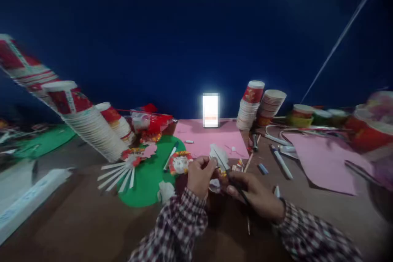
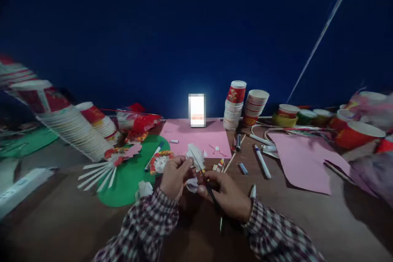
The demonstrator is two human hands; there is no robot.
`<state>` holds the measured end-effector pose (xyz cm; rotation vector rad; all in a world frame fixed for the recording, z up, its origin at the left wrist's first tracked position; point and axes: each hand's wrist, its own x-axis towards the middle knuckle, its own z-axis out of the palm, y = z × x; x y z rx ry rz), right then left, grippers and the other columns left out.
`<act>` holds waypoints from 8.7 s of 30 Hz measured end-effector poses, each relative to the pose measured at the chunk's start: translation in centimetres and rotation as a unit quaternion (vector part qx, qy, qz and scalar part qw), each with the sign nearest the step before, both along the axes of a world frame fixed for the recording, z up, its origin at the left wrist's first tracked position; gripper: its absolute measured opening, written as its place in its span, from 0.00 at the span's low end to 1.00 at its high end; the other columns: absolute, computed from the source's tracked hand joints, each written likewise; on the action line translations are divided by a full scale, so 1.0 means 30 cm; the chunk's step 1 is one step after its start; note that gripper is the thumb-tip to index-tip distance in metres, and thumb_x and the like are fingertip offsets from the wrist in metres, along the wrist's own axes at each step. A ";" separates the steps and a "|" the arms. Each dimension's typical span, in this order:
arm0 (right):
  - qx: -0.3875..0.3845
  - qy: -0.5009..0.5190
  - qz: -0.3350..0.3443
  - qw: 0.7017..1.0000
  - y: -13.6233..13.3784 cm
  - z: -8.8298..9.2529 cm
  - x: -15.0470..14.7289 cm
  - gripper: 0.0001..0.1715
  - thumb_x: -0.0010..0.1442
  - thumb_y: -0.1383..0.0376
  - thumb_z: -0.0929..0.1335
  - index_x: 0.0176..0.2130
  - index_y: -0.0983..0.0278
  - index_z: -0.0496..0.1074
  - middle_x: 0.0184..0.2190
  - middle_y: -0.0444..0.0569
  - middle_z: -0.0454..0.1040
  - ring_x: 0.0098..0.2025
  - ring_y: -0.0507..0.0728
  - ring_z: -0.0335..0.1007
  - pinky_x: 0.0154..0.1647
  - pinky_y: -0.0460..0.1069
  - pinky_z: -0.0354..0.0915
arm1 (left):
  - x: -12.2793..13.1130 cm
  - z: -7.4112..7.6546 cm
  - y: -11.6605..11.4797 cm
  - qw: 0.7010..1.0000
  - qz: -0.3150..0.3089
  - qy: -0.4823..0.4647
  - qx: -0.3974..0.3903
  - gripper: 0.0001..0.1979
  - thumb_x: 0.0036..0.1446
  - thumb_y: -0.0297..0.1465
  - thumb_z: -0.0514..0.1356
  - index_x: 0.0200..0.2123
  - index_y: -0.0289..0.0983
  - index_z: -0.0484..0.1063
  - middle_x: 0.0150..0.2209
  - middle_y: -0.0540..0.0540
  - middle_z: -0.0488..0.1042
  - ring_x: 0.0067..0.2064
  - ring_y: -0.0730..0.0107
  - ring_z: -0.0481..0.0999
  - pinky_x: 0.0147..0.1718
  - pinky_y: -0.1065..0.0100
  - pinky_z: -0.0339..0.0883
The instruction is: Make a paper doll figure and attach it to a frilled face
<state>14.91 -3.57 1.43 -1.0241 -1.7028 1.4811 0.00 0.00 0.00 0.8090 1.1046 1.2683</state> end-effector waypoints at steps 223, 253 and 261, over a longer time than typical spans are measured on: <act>0.045 0.031 -0.017 0.998 0.010 -0.011 0.001 0.20 0.55 0.51 0.68 0.37 0.65 0.69 0.26 0.44 0.64 0.28 0.50 0.58 0.28 0.45 0.61 | 0.027 0.039 -0.038 0.987 -0.013 -0.141 -0.072 0.22 0.34 0.38 0.71 0.27 0.35 0.63 0.20 0.52 0.71 0.21 0.77 0.71 0.22 0.76 0.67; 0.055 0.064 -0.032 0.996 0.009 -0.012 -0.008 0.18 0.58 0.52 0.66 0.37 0.65 0.69 0.25 0.44 0.65 0.28 0.51 0.59 0.28 0.45 0.58 | 0.037 0.025 -0.049 0.992 -0.015 -0.107 -0.068 0.23 0.32 0.42 0.71 0.24 0.34 0.64 0.17 0.53 0.66 0.19 0.79 0.66 0.15 0.78 0.54; 0.056 0.072 -0.042 0.995 0.007 -0.011 -0.014 0.17 0.58 0.53 0.67 0.36 0.65 0.69 0.25 0.43 0.64 0.27 0.50 0.58 0.29 0.45 0.58 | 0.041 0.025 -0.048 0.990 -0.016 -0.124 -0.072 0.23 0.32 0.42 0.71 0.25 0.34 0.66 0.18 0.53 0.67 0.19 0.79 0.66 0.17 0.77 0.57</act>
